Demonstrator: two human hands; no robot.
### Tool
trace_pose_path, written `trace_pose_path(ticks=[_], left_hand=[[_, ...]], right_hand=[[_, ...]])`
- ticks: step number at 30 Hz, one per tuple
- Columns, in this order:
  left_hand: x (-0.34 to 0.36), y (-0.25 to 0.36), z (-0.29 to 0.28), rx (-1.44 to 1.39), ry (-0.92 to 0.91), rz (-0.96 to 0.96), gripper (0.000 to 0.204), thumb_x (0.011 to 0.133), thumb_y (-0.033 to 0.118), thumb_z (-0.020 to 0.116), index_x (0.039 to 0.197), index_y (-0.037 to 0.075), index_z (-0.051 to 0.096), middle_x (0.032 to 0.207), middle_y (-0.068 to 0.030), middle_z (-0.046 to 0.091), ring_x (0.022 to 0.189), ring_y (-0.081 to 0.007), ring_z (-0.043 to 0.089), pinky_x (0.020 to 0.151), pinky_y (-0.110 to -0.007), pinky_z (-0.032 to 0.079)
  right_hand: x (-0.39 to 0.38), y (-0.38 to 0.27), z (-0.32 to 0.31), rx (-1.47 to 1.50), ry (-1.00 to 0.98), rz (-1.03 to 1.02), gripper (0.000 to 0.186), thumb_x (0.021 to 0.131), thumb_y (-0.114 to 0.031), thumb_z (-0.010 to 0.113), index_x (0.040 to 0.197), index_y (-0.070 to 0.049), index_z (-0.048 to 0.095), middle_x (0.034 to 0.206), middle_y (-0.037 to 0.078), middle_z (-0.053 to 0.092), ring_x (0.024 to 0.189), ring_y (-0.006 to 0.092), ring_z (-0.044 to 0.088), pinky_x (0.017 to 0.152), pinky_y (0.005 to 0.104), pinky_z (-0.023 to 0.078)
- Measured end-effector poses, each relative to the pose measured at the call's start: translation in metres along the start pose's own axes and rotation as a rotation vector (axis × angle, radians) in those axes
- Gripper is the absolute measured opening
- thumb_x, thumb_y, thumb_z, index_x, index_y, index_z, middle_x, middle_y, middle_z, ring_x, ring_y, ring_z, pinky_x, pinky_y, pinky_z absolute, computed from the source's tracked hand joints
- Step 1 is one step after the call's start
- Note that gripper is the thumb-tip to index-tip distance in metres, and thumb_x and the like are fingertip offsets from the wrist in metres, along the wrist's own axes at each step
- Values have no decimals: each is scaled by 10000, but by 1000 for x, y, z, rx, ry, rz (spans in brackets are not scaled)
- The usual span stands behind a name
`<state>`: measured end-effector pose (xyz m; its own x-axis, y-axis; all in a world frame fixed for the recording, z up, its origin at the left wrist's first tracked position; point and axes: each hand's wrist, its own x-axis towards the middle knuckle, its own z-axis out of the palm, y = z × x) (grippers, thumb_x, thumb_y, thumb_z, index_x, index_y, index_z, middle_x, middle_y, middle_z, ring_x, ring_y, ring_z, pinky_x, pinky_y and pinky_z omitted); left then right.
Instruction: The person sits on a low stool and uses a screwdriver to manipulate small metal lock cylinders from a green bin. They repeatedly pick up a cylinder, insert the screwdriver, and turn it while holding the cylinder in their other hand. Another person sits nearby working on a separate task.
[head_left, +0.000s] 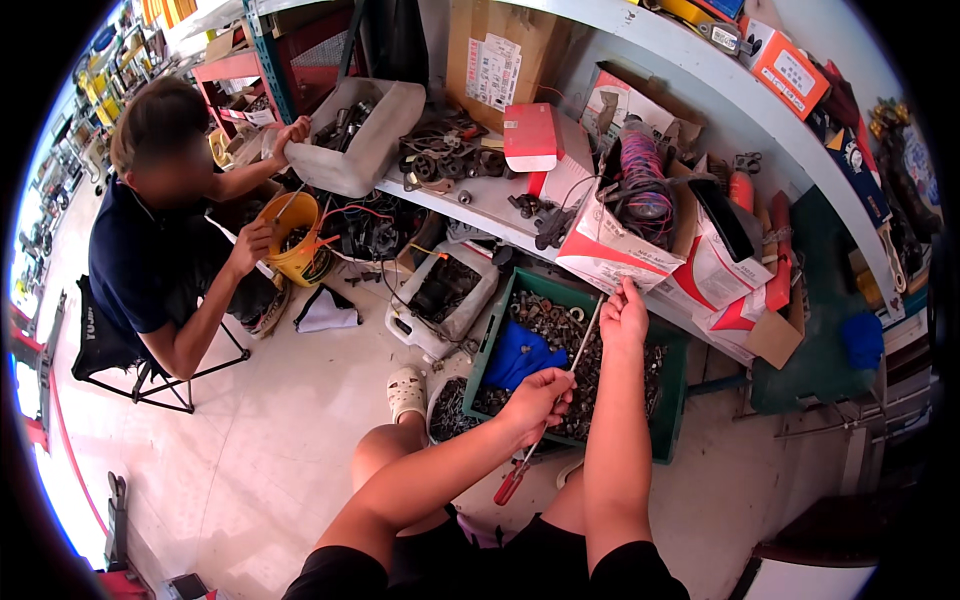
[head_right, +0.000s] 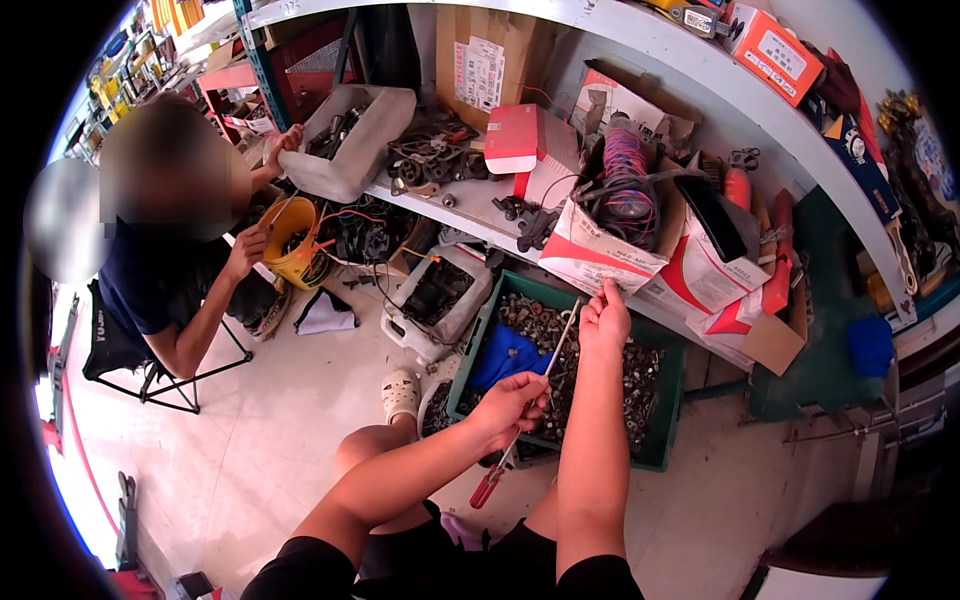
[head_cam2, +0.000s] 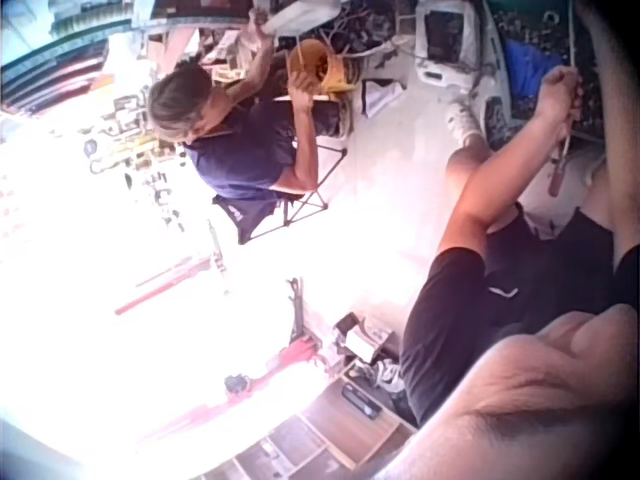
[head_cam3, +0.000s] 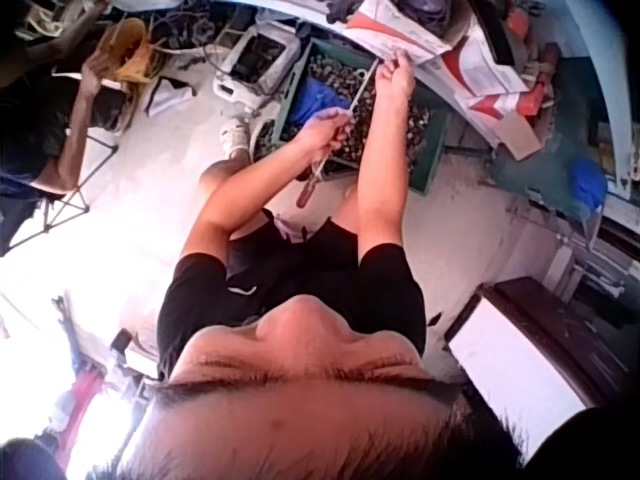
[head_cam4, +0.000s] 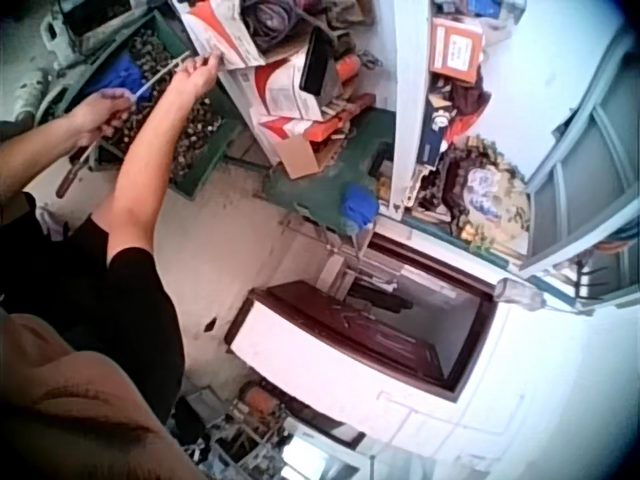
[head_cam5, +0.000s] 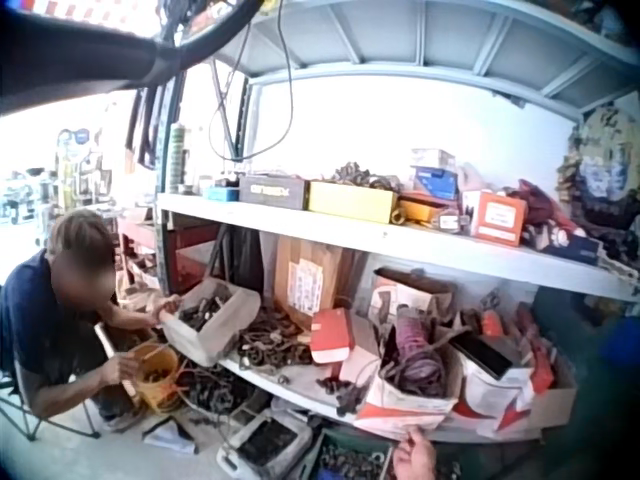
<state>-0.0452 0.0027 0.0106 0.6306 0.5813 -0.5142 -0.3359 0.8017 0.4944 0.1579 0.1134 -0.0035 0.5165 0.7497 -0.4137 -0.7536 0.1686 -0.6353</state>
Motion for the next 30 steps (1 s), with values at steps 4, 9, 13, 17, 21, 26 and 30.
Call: trace_pose_path(ticks=[4, 9, 13, 17, 21, 26, 30], left_hand=[[-3, 4, 1, 0, 16, 9, 128, 991, 189, 557, 894, 105, 555, 720, 31, 498, 566, -61, 383, 458, -198, 252], [-3, 6, 1, -5, 16, 12, 133, 979, 201, 579, 881, 113, 559, 711, 34, 504, 550, -58, 399, 439, -195, 264], [-4, 6, 1, 2, 13, 8, 133, 984, 199, 572, 884, 113, 559, 719, 31, 502, 568, -66, 398, 457, -193, 255], [0, 7, -1, -20, -1, 25, 134, 985, 204, 573, 893, 107, 565, 720, 20, 517, 550, -67, 400, 437, -186, 247], [-5, 11, -2, -50, -14, 25, 139, 1001, 198, 550, 898, 106, 561, 729, 22, 512, 573, -66, 391, 452, -190, 248], [-6, 13, 2, -24, 17, 23, 148, 1005, 208, 543, 898, 106, 559, 731, 28, 510, 572, -67, 377, 458, -191, 243], [-3, 11, 2, -24, 4, 23, 148, 1004, 210, 543, 902, 105, 558, 732, 27, 511, 570, -67, 374, 455, -190, 241]], right_hand=[[-8, -5, 7, 46, -19, 103, 231, 987, -282, 569, 929, -61, 603, 736, -11, 518, 490, 57, 371, 373, 189, 248], [-2, -2, 3, 116, -131, 101, 255, 1020, -276, 501, 943, -56, 602, 732, -11, 520, 496, 60, 373, 375, 183, 257], [0, -2, -1, 136, -104, 88, 161, 991, -211, 561, 931, -65, 597, 722, -13, 509, 487, 64, 362, 372, 190, 251], [3, -2, -2, 132, -79, 64, 115, 953, -177, 612, 916, -69, 605, 721, -8, 514, 469, 67, 356, 367, 201, 244], [-5, -2, 0, 132, -107, 113, 259, 994, -284, 543, 949, -36, 607, 731, -3, 521, 482, 65, 355, 377, 191, 255], [-6, -5, 0, -28, -44, 46, 236, 1010, -265, 535, 928, -50, 591, 737, -3, 508, 498, 62, 338, 416, 201, 251], [-3, -5, -3, -48, -2, -10, 224, 985, -255, 568, 893, -52, 582, 731, -4, 512, 497, 66, 354, 409, 208, 252]])
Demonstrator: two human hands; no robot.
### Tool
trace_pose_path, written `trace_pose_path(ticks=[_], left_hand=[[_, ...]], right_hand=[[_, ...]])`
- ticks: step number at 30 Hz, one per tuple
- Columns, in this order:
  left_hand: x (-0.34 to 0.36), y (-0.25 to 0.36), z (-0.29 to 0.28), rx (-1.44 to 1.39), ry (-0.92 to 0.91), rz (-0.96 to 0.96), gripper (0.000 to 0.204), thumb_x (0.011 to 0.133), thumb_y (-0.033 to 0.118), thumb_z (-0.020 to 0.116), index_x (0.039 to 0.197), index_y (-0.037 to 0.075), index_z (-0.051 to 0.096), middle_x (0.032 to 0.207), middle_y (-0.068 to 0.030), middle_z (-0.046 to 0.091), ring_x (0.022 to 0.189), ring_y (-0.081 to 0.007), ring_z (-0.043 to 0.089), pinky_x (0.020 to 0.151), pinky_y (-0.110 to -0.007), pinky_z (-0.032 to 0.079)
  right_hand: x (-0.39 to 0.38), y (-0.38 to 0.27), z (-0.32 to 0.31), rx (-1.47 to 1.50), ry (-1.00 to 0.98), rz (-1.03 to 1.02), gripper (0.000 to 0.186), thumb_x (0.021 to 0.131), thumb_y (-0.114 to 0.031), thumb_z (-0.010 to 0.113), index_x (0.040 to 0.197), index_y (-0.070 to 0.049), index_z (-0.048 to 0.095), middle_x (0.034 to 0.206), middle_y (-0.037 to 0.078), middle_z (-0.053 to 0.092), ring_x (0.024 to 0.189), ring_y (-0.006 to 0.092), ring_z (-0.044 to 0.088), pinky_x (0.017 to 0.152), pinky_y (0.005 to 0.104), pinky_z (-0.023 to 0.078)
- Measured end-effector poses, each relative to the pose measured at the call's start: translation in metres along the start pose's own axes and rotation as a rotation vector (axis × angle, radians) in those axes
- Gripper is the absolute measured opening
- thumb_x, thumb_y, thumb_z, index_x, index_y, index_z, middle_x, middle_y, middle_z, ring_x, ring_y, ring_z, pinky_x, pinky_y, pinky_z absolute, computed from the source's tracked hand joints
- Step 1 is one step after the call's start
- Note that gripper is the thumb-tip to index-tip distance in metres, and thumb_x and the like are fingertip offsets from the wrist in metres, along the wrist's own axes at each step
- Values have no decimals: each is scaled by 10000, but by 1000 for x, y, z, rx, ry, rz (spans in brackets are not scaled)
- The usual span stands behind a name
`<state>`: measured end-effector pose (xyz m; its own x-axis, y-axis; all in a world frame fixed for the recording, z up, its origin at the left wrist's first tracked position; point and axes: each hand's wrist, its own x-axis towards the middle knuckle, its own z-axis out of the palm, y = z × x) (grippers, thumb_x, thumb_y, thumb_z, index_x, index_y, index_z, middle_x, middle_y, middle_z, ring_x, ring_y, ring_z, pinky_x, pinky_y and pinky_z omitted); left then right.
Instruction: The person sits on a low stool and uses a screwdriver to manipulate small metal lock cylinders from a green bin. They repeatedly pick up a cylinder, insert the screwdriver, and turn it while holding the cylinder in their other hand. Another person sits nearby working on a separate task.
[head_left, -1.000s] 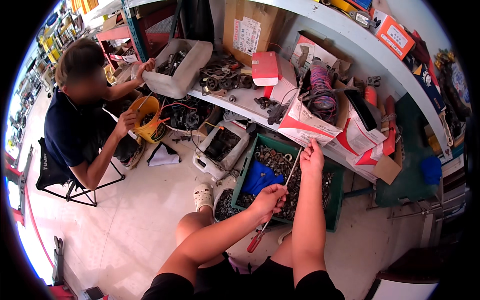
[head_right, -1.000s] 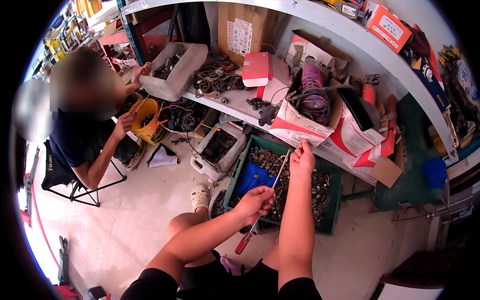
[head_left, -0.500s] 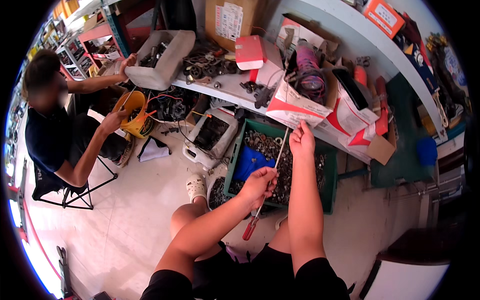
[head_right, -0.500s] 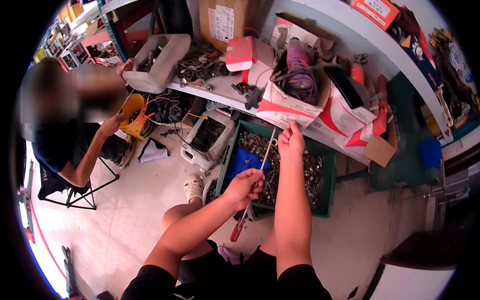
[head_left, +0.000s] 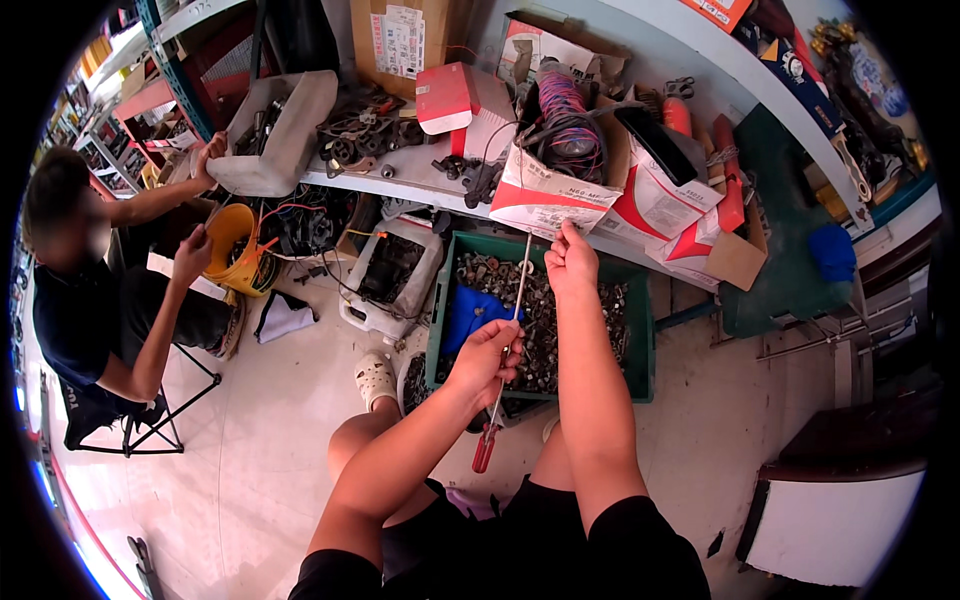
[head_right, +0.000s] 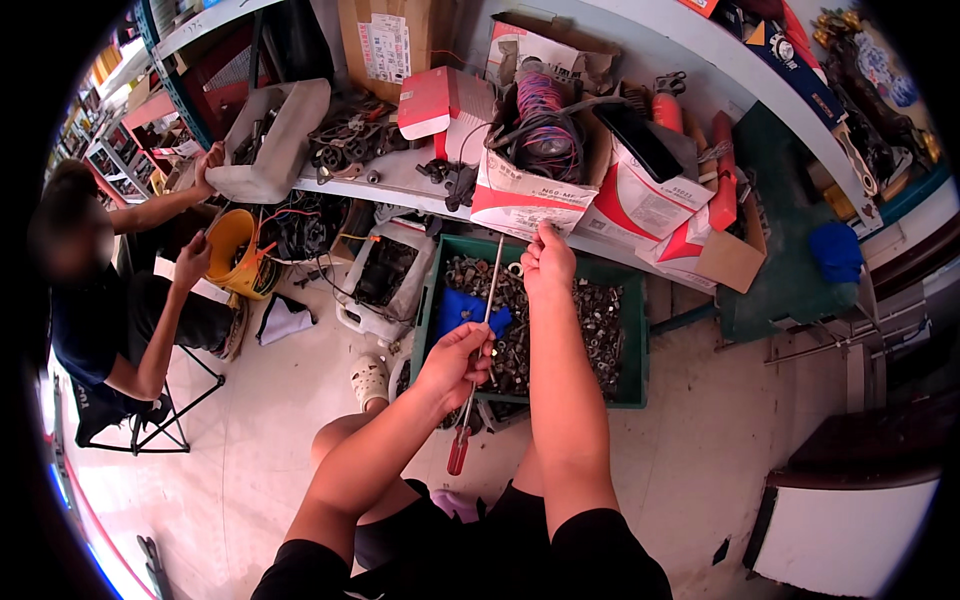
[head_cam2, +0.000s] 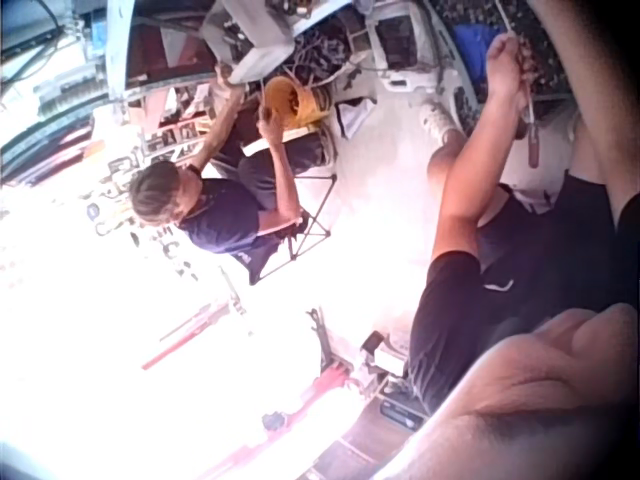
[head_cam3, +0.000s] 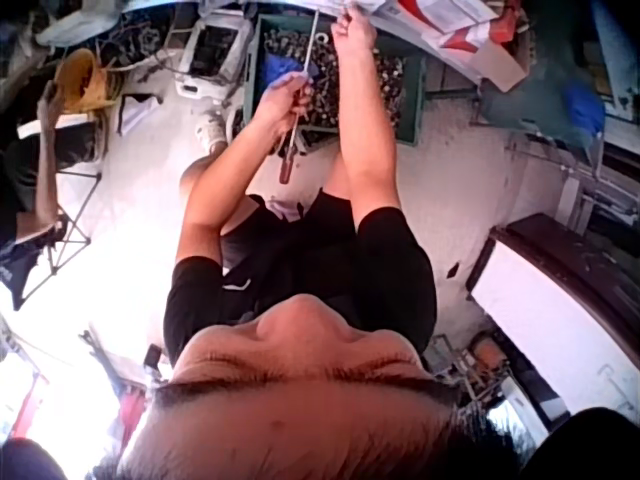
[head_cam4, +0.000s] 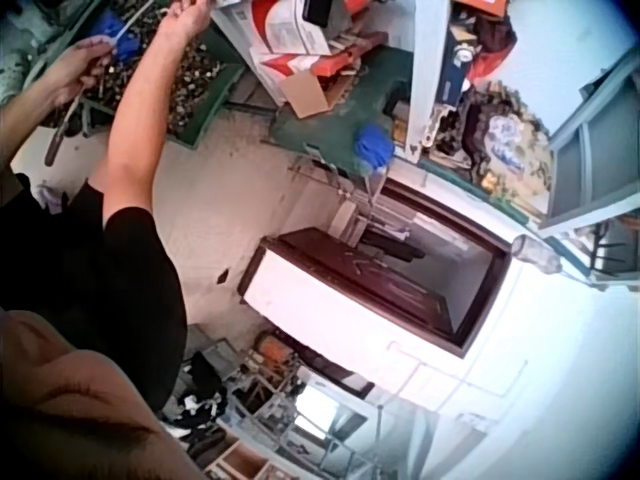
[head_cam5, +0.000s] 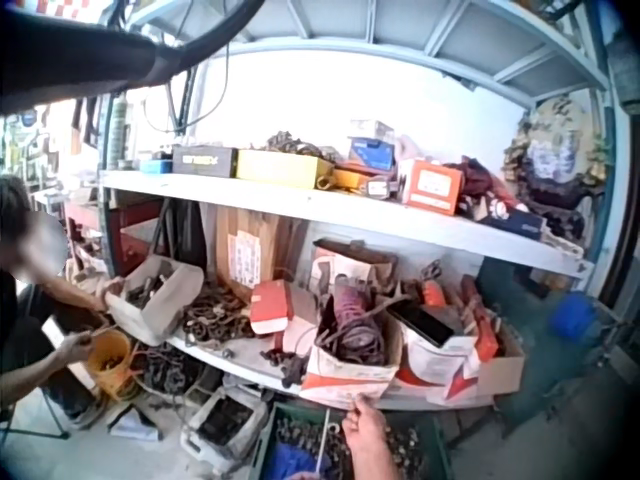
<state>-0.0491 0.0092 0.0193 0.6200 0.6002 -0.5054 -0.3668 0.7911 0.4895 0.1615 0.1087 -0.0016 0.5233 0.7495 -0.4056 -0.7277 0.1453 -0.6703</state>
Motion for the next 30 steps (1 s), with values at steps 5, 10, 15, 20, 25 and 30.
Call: trace_pose_path(ticks=[5, 10, 15, 20, 25, 30], left_hand=[[0, 3, -5, -9, 3, 20, 150, 1001, 218, 550, 907, 102, 556, 730, 21, 511, 564, -65, 390, 448, -189, 243], [-2, 2, -5, -26, -17, 15, 146, 995, 211, 561, 905, 98, 552, 732, 16, 509, 559, -65, 396, 441, -192, 242], [-5, 6, -9, -39, 0, 21, 140, 991, 209, 565, 900, 102, 551, 708, 24, 502, 549, -59, 384, 445, -185, 254], [-9, 10, -13, -61, -2, 36, 125, 991, 189, 561, 907, 96, 555, 733, 17, 514, 560, -69, 401, 443, -192, 243], [-3, 5, -8, -61, -26, 30, 120, 992, 183, 554, 902, 103, 562, 733, 19, 514, 561, -69, 407, 440, -192, 240], [-9, 12, -12, -61, -18, 44, 134, 993, 195, 559, 905, 93, 557, 736, 14, 519, 562, -71, 402, 446, -195, 259]], right_hand=[[-8, -3, 8, 51, 20, 162, 230, 961, -260, 573, 882, -45, 589, 713, 13, 533, 495, 80, 379, 405, 215, 263], [-2, -2, 1, 65, -55, 103, 274, 996, -282, 547, 920, -25, 603, 726, 10, 548, 477, 68, 360, 383, 196, 242], [-4, 4, 5, 94, -32, 63, 164, 963, -191, 609, 886, -49, 586, 732, -2, 531, 469, 61, 350, 385, 194, 245], [-3, 4, 5, 154, -47, 86, 144, 954, -178, 594, 892, -50, 568, 759, 24, 565, 454, 71, 363, 375, 195, 254], [1, -7, -12, 87, -76, 147, 222, 994, -242, 501, 909, -53, 581, 757, 26, 579, 454, 73, 371, 369, 194, 256], [1, 4, 1, 159, -70, 116, 210, 1022, -226, 478, 911, -70, 565, 724, -1, 522, 462, 61, 355, 373, 196, 251]])
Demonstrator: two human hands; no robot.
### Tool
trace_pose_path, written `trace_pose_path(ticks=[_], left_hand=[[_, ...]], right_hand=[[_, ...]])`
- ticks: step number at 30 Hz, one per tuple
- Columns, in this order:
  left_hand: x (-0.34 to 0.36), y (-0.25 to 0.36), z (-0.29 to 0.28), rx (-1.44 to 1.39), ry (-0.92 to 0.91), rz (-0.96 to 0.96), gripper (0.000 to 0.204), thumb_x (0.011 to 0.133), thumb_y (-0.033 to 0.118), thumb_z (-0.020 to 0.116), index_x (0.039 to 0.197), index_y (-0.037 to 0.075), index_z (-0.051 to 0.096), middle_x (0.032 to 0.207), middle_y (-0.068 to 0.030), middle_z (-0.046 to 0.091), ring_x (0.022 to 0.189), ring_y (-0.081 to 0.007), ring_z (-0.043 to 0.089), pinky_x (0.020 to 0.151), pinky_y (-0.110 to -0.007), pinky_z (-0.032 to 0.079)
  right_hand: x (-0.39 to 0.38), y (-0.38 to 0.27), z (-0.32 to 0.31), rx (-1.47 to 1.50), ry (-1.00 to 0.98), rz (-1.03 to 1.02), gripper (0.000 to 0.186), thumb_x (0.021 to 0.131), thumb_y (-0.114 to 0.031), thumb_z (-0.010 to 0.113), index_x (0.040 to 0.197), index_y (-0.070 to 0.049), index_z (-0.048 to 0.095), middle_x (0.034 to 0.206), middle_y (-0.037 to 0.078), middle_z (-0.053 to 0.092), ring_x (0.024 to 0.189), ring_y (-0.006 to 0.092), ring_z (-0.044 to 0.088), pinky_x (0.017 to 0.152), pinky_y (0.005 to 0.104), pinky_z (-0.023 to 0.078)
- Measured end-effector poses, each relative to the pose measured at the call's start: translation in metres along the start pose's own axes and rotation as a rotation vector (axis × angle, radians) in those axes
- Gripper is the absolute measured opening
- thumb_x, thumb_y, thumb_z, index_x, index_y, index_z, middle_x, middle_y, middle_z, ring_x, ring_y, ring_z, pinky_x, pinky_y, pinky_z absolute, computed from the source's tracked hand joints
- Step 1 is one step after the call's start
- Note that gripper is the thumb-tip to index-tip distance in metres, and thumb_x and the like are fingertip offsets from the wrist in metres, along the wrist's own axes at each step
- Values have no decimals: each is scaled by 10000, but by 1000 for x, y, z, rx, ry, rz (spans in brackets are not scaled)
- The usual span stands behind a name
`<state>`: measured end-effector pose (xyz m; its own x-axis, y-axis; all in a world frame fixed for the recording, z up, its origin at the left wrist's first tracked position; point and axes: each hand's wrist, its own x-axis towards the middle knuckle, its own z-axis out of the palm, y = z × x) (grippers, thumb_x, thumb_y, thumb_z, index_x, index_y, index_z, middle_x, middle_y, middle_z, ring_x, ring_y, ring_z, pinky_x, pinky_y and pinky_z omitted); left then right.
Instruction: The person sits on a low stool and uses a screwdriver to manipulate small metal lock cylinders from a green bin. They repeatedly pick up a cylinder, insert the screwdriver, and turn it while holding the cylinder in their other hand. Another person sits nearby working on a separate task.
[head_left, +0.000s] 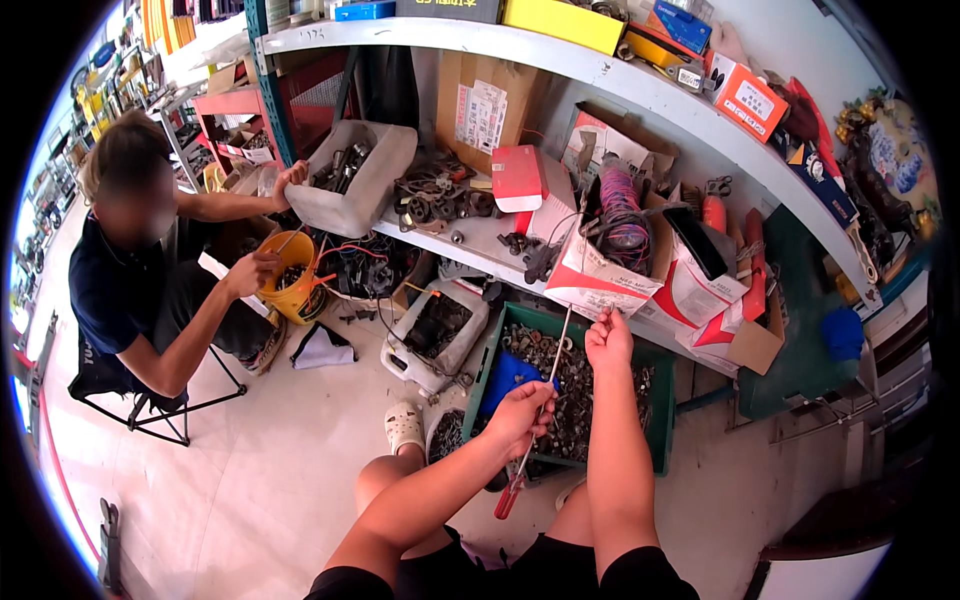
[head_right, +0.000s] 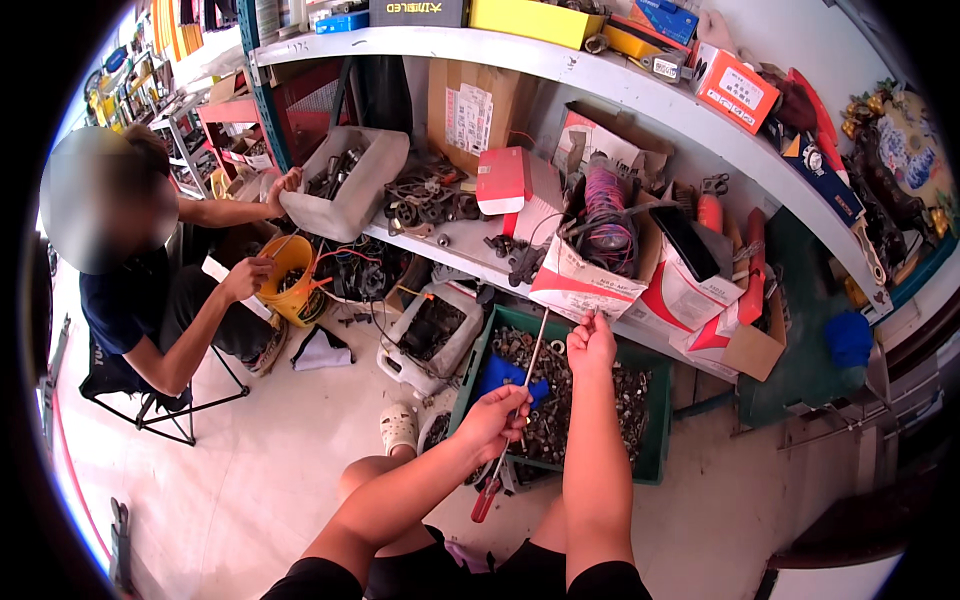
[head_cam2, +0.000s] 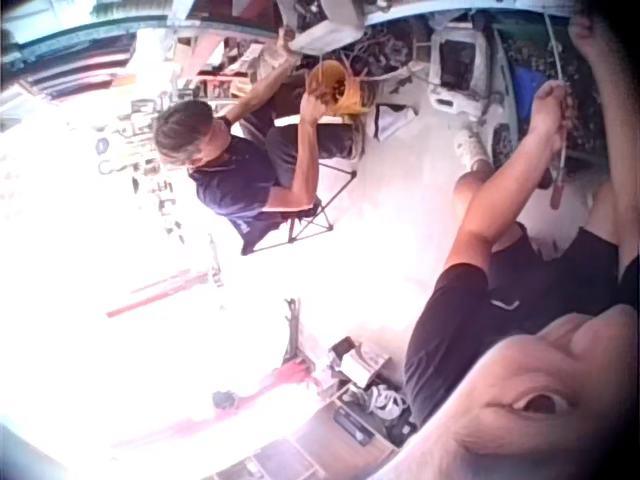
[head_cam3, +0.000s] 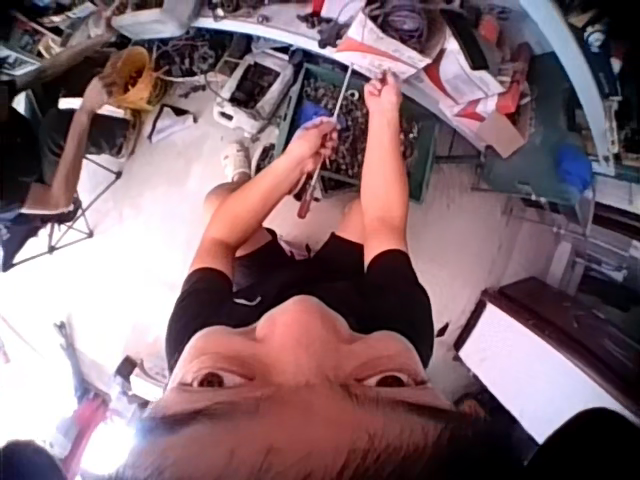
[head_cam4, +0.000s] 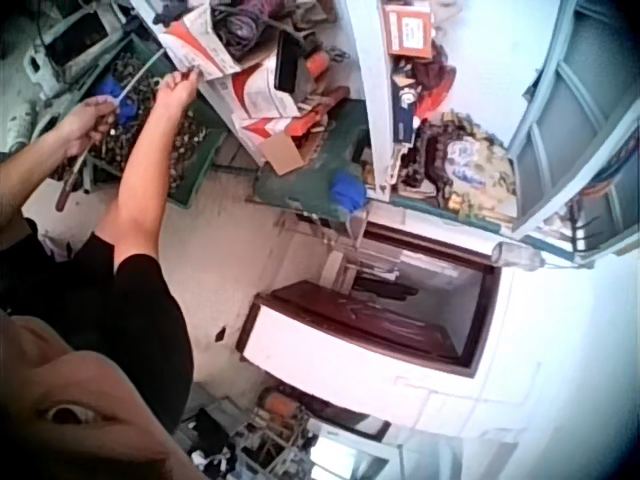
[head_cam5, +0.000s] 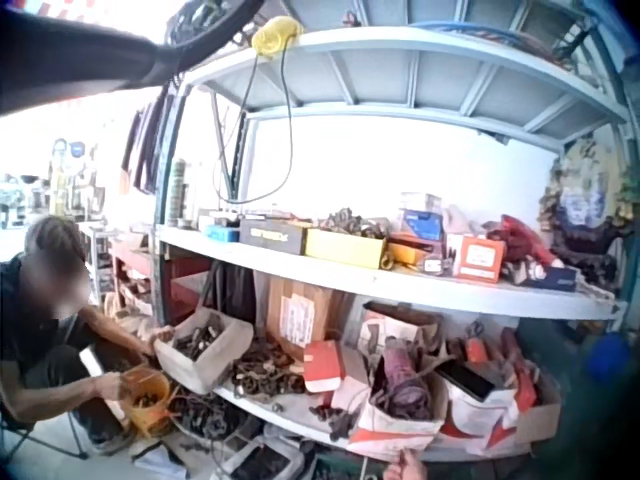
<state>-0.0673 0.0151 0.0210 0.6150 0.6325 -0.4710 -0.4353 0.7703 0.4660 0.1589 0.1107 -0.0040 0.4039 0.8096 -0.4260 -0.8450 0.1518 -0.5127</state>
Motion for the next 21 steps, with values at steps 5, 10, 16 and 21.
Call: trace_pose_path(ticks=[5, 10, 16, 21], left_hand=[[-3, -1, -3, -3, 0, 4, 136, 994, 197, 559, 906, 93, 554, 737, 14, 516, 565, -71, 404, 448, -195, 261], [-3, 1, -5, -13, -5, 9, 133, 992, 202, 565, 907, 101, 556, 736, 18, 518, 565, -66, 401, 447, -196, 258], [-5, 5, -1, -20, -16, 15, 124, 990, 199, 570, 907, 107, 557, 730, 22, 518, 556, -62, 394, 446, -192, 252], [-4, 5, 1, -28, -26, 16, 125, 990, 199, 570, 906, 107, 558, 729, 20, 518, 556, -62, 394, 445, -191, 251]], right_hand=[[-1, 4, -3, 16, 17, -21, 147, 980, -193, 557, 900, -69, 546, 722, 10, 534, 466, 69, 375, 374, 199, 268], [-8, 0, 1, -2, 16, 77, 240, 992, -276, 535, 874, -68, 547, 721, 16, 540, 464, 71, 363, 368, 197, 257], [4, 2, -12, 21, -37, 26, 257, 1019, -284, 501, 884, -71, 549, 701, -1, 510, 466, 63, 354, 375, 191, 251], [7, -3, -19, 59, -18, -31, 228, 1011, -252, 509, 919, -48, 554, 736, 20, 541, 467, 65, 382, 372, 194, 275]])
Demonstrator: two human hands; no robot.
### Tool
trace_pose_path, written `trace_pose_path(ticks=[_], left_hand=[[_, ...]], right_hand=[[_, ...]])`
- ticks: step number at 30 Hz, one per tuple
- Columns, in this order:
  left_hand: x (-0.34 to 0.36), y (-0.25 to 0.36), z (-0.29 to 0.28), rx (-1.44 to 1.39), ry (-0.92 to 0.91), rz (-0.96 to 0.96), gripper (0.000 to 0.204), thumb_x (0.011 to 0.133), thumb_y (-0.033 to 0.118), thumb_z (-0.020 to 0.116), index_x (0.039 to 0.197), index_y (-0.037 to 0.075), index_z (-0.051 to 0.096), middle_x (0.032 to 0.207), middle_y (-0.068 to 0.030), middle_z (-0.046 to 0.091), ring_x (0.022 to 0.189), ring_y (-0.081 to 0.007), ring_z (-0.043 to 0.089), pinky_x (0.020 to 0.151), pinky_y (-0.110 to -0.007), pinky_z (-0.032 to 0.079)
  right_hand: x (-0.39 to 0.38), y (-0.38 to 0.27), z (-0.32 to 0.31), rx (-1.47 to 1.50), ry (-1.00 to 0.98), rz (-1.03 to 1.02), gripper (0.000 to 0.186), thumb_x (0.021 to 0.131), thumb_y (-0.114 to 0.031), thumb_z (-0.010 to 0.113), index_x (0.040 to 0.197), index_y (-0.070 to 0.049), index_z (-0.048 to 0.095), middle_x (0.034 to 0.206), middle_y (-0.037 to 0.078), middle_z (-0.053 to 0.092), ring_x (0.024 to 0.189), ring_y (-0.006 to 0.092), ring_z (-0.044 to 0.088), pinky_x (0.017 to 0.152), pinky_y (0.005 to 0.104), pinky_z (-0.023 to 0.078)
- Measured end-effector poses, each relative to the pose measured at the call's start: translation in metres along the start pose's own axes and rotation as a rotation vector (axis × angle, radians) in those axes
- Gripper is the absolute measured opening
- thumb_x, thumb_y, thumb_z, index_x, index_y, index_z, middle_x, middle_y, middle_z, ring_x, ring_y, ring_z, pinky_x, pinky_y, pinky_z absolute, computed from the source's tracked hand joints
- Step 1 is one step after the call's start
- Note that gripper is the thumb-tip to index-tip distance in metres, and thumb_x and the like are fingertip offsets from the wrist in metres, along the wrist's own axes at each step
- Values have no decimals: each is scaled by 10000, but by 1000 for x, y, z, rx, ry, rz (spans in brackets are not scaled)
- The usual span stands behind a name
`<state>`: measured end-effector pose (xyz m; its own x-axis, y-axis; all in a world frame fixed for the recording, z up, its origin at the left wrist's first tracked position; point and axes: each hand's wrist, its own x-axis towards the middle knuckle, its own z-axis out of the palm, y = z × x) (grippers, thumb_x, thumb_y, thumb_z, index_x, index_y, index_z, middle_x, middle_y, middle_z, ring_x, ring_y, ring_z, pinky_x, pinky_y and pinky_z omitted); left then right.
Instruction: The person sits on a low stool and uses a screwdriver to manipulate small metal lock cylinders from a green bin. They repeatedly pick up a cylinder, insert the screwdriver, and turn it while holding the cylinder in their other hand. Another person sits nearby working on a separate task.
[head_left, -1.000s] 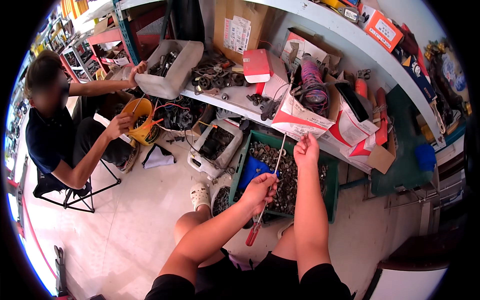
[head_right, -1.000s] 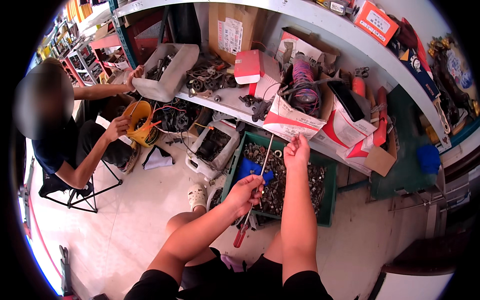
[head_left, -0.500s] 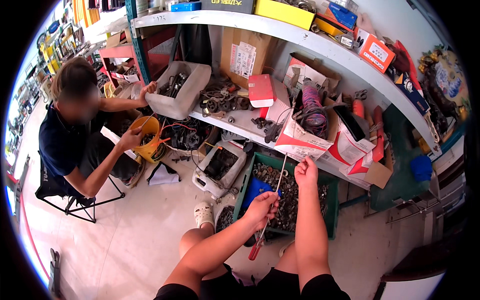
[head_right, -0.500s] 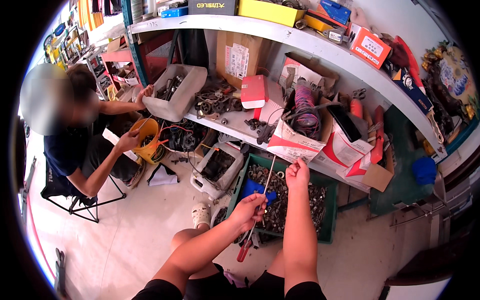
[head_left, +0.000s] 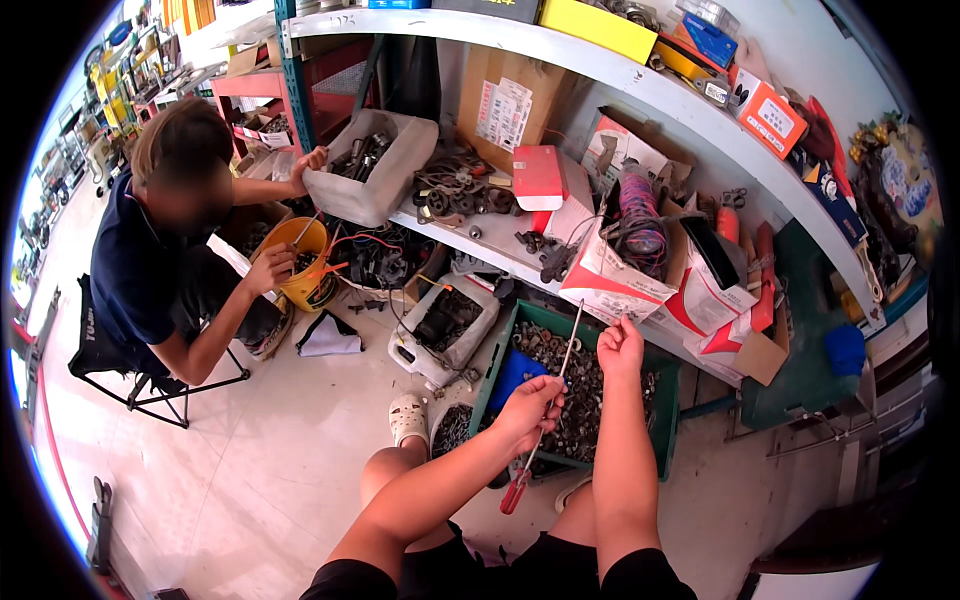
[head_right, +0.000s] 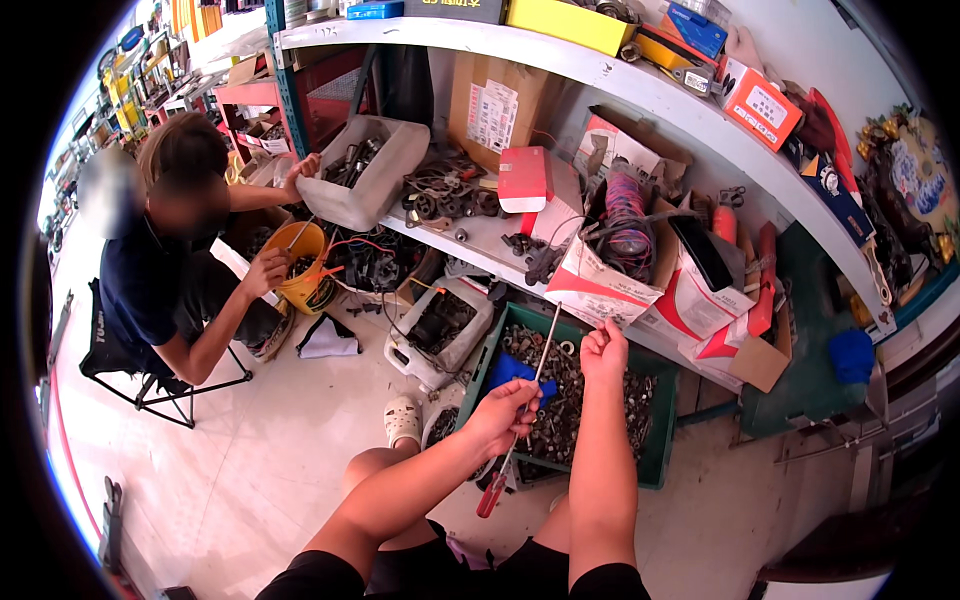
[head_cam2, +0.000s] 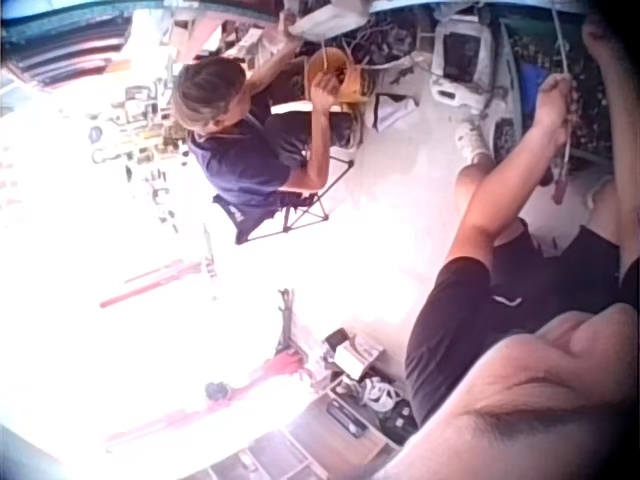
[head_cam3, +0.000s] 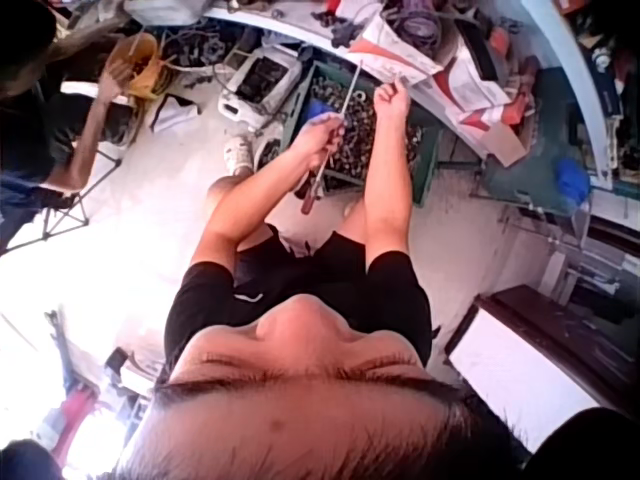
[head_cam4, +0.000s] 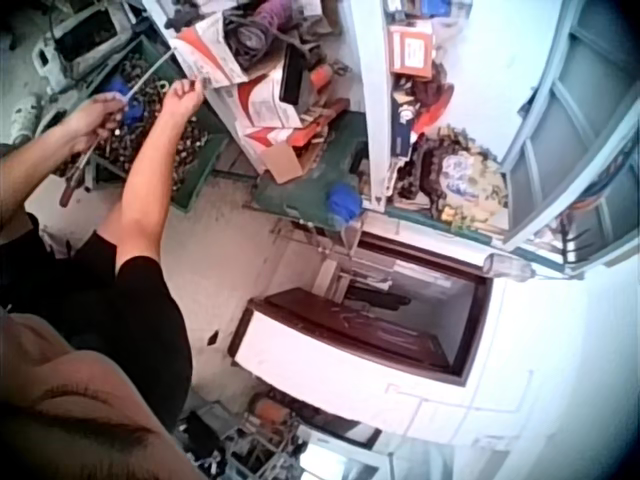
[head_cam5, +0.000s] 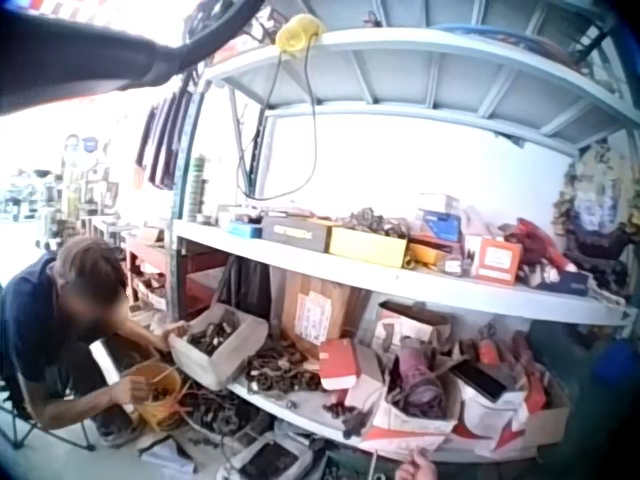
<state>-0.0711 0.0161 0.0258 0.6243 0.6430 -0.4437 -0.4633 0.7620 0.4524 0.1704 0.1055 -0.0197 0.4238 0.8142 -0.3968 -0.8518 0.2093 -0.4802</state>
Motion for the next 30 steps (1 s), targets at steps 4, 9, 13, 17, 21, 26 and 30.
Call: trace_pose_path(ticks=[4, 9, 13, 17, 21, 26, 30], left_hand=[[-4, 3, -2, 1, 22, 9, 133, 990, 201, 572, 901, 104, 558, 725, 18, 514, 563, -64, 395, 447, -192, 249], [-3, 1, 1, 0, 12, 4, 134, 990, 197, 573, 897, 103, 558, 725, 17, 511, 569, -67, 394, 450, -193, 244], [-3, 2, 2, -9, 2, 9, 136, 990, 198, 573, 894, 103, 558, 726, 17, 511, 567, -67, 392, 450, -194, 243], [-5, 6, -4, -5, 33, 19, 141, 993, 200, 565, 890, 104, 557, 724, 21, 512, 564, -61, 390, 450, -195, 247], [-4, 2, 0, -3, 1, 12, 138, 992, 201, 568, 894, 105, 557, 727, 22, 512, 565, -60, 389, 450, -194, 248], [-6, 5, -2, -12, 2, 20, 131, 990, 200, 574, 902, 103, 557, 731, 21, 512, 566, -60, 387, 451, -190, 245], [-8, 7, -4, -12, 11, 25, 141, 990, 206, 573, 902, 98, 553, 718, 20, 506, 553, -60, 396, 439, -189, 252]], right_hand=[[-14, 5, 17, -37, 35, 111, 253, 1013, -274, 506, 931, -41, 560, 755, 38, 565, 473, 69, 395, 379, 187, 282], [-1, 1, 3, 0, -69, 99, 253, 1016, -271, 507, 929, -40, 564, 763, 37, 574, 479, 65, 400, 384, 181, 275], [5, 1, -9, -55, -83, 15, 244, 1011, -269, 519, 926, -44, 565, 767, 31, 574, 482, 64, 398, 387, 181, 279], [-27, 9, 31, 10, -8, 142, 246, 1007, -283, 530, 930, -53, 574, 769, 29, 575, 476, 61, 388, 386, 178, 276], [-2, -2, 5, 11, -69, 74, 241, 1004, -283, 539, 936, -55, 580, 750, 18, 563, 466, 57, 376, 379, 178, 268], [-4, 9, 7, -55, -16, -26, 240, 1001, -278, 546, 903, -62, 585, 730, 2, 546, 459, 50, 365, 372, 174, 263], [-8, 11, 15, 30, -38, 48, 236, 989, -282, 571, 895, -66, 590, 726, -10, 547, 458, 44, 361, 365, 170, 259]])
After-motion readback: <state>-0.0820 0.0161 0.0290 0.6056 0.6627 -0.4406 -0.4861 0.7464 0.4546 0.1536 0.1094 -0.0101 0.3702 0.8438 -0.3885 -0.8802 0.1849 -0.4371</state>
